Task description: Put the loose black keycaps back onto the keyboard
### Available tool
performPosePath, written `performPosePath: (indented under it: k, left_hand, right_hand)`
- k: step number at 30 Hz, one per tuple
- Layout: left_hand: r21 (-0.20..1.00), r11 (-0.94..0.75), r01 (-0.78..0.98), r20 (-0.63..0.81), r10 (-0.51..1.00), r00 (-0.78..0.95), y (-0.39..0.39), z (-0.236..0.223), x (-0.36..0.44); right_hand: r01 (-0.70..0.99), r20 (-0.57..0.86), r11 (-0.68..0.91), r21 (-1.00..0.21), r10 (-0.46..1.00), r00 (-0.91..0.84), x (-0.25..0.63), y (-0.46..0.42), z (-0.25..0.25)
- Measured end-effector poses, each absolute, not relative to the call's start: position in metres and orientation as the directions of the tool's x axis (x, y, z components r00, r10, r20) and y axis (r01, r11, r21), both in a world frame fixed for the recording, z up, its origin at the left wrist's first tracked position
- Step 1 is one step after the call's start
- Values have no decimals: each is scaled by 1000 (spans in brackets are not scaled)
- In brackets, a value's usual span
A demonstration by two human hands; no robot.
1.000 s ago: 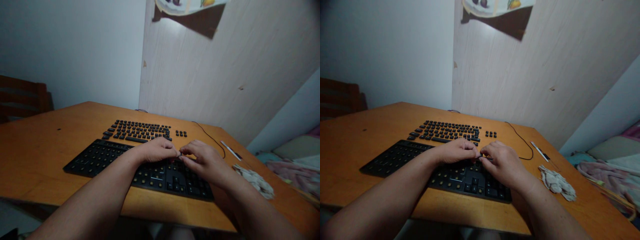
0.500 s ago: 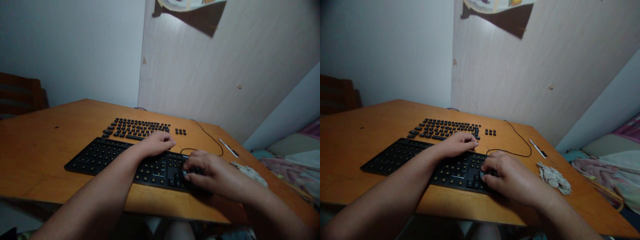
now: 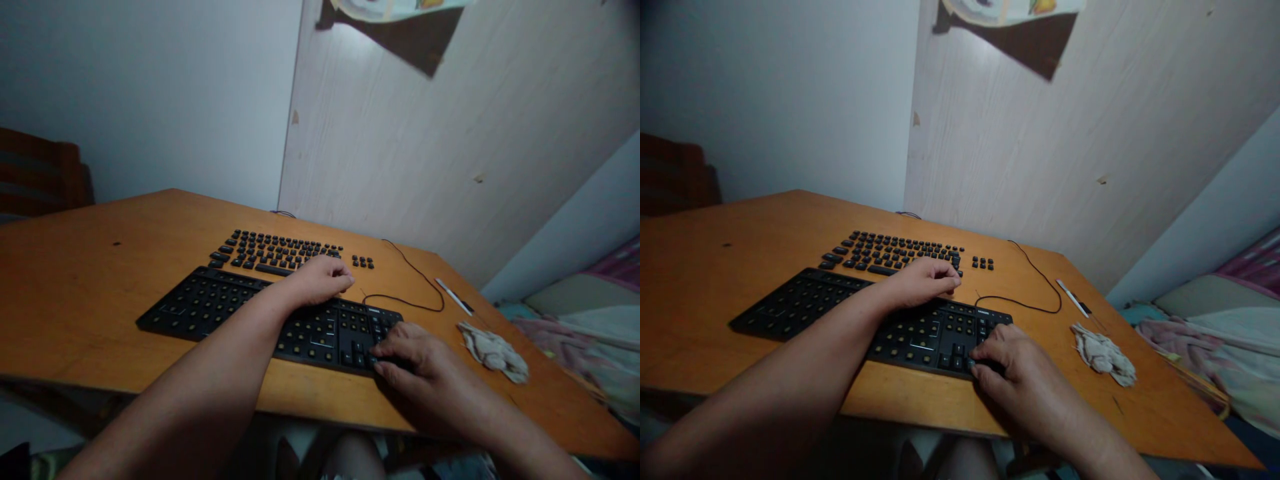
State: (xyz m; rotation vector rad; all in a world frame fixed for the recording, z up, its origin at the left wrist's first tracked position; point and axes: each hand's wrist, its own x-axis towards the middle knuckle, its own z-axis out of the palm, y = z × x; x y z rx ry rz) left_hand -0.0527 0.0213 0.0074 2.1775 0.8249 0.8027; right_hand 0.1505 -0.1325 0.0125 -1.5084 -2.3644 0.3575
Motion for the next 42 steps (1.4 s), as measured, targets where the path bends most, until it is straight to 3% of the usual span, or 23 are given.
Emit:
performPosePath:
  k: [17, 27, 33, 36, 42]
  left_hand:
    - [732, -605, 314, 345, 725, 595, 22, 7, -52]
    - [740, -593, 316, 337, 735, 589, 21, 7, -51]
    - [742, -593, 314, 348, 740, 576, 21, 7, -51]
    - [735, -603, 310, 360, 735, 574, 22, 8, -52]
    - [735, -610, 297, 389, 737, 553, 25, 6, -51]
  right_hand:
    - [847, 119, 428, -315, 904, -412, 141, -137, 15]
    - [909, 33, 412, -66, 911, -411, 125, -139, 21]
    - [893, 61, 448, 43, 891, -450, 117, -135, 15]
    - [896, 58, 443, 27, 894, -443, 121, -136, 16]
    - [912, 103, 387, -137, 921, -375, 134, -152, 23]
